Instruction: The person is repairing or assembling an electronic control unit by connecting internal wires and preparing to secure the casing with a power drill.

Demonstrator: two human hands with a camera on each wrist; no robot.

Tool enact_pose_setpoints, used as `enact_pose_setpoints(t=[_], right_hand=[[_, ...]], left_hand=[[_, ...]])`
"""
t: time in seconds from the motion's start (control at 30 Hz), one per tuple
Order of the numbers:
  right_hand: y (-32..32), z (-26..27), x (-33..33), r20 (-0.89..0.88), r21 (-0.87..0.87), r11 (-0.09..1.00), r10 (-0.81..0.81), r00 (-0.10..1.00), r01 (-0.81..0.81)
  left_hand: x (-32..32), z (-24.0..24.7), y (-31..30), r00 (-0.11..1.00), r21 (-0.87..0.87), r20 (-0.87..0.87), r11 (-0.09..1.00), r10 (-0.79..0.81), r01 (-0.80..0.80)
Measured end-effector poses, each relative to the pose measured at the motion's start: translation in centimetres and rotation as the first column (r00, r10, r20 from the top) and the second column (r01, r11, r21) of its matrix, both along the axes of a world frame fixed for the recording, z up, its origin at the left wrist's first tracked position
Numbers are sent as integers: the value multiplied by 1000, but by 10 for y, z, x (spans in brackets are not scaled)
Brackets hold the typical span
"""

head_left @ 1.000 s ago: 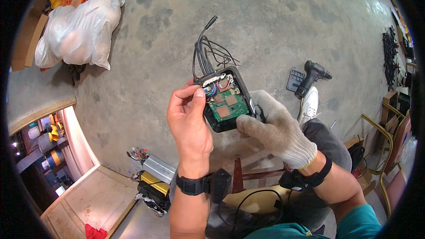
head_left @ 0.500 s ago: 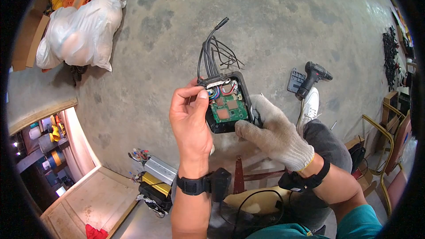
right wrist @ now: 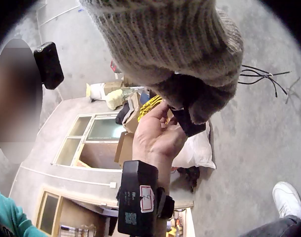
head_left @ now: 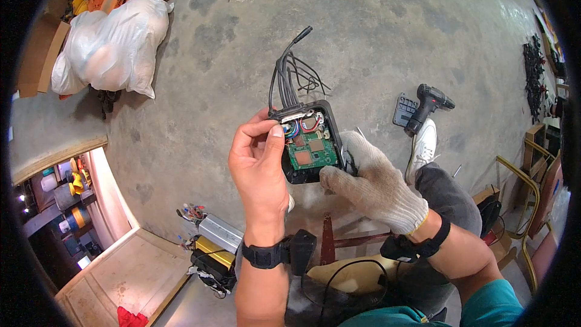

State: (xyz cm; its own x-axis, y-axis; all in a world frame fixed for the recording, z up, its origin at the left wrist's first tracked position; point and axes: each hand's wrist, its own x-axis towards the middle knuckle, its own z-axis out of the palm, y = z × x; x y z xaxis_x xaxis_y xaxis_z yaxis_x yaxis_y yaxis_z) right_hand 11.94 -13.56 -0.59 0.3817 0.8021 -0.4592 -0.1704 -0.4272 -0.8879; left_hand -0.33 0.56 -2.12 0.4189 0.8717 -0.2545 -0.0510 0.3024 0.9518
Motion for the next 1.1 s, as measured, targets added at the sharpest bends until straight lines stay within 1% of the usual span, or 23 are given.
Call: enact_pose_setpoints(t=[0.07, 0.1, 0.2, 0.27, 0.4, 0.47, 0.5, 0.57, 0.6, 0.67, 0.7, 0.77, 1.0, 1.1], right_hand=[[-1, -3, 0, 67, 2, 999, 43, 997, -43], [-1, -1, 0, 67, 2, 999, 43, 997, -43], [-1, 4, -2, 11, -11, 999, 34, 999, -34], [-3, 6, -4, -53, -2, 1000, -7, 999, 7], [-5, 9, -4, -67, -3, 1000, 3, 998, -3], [-6, 10, -3, 82, -10, 999, 31, 996, -31], [-6, 11, -3, 82, -8, 1000, 28, 996, -27], [-8, 13, -4, 71, 2, 1000, 7, 997, -8], [-8, 14, -4, 71, 3, 1000, 5, 997, -6], [-9, 17, -2, 8, -22, 1000, 6, 1000, -6], [-10, 17, -2, 9, -21, 1000, 5, 1000, -5], [-12, 15, -1, 57, -30, 999, 38, 998, -36], [-14, 21, 1, 63, -52, 998, 50, 997, -47], [-15, 20, 0, 21, -43, 998, 40, 999, -39]], left_hand=[[0, 1, -1, 1000, 45, -10, 999, -11, 11], [0, 1, -2, 1000, 45, -10, 999, -10, 11], [-3, 1, -4, 1000, 52, 12, 999, -7, 7], [-5, 2, -5, 1000, 42, 9, 999, -6, 6], [-6, 7, -8, 1000, 40, -7, 999, -11, 11], [-7, 6, -8, 999, 91, -24, 996, -23, 25], [-7, 8, -8, 999, 93, -24, 995, -26, 29], [-7, 11, -9, 992, 154, -117, 986, -43, 61], [-7, 12, -9, 992, 154, -117, 986, -45, 63], [-8, 12, -9, 996, 124, -78, 991, -50, 59], [-9, 12, -9, 996, 124, -77, 990, -51, 60], [-9, 12, -8, 997, 110, -16, 991, -76, 78], [-8, 19, -9, 995, 148, -50, 984, -90, 96], [-8, 20, -9, 993, 141, -83, 986, -81, 92]])
